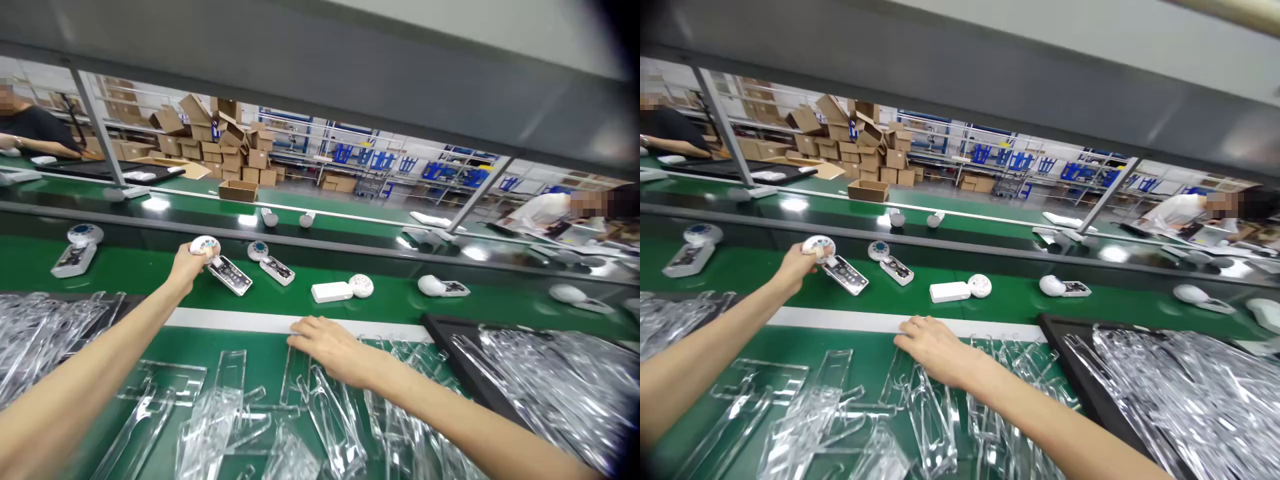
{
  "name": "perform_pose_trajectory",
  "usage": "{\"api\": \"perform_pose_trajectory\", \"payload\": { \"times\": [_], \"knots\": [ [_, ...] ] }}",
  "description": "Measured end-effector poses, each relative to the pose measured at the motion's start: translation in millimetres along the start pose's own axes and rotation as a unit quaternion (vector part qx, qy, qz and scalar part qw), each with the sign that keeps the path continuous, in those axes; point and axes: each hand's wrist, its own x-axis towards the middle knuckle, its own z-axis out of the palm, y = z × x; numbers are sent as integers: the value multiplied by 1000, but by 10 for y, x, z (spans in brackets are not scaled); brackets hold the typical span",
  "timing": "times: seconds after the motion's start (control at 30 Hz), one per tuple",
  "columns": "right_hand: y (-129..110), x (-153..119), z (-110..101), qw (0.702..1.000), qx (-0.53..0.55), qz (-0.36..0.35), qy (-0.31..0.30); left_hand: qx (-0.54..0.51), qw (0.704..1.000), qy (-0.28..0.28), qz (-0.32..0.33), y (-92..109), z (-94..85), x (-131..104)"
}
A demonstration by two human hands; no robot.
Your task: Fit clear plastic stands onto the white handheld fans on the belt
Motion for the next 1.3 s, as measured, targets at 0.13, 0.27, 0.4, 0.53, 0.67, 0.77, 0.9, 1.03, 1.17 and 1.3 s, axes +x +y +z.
{"api": "perform_pose_trajectory", "payload": {
  "times": [0.13,0.27,0.4,0.53,0.67,0.77,0.9,1.03,1.17,1.3],
  "knots": [
    [2,-177,178,992,-86,-91,-19,-90,985,15,149,400,61,-315],
    [37,-124,178,984,-138,-95,59,-178,966,-39,184,730,111,-687],
    [-170,-228,-142,976,-132,-86,149,-249,951,-130,128,876,126,-974],
    [-539,-301,-498,972,31,117,200,-304,939,-148,67,896,179,-1158],
    [-832,-155,-610,923,177,262,218,-344,920,-186,10,901,243,-1324],
    [-935,-4,-570,925,155,272,216,-364,913,-186,-1,923,266,-1447],
    [-1003,147,-511,911,133,308,238,-377,912,-160,11,927,282,-1572],
    [-1060,274,-461,895,148,328,263,-370,914,-164,30,880,295,-1625],
    [-1082,377,-317,889,110,326,301,-367,914,-168,38,830,288,-1624],
    [-1079,426,-173,889,77,332,305,-358,919,-158,47,803,289,-1628]
  ]
}}
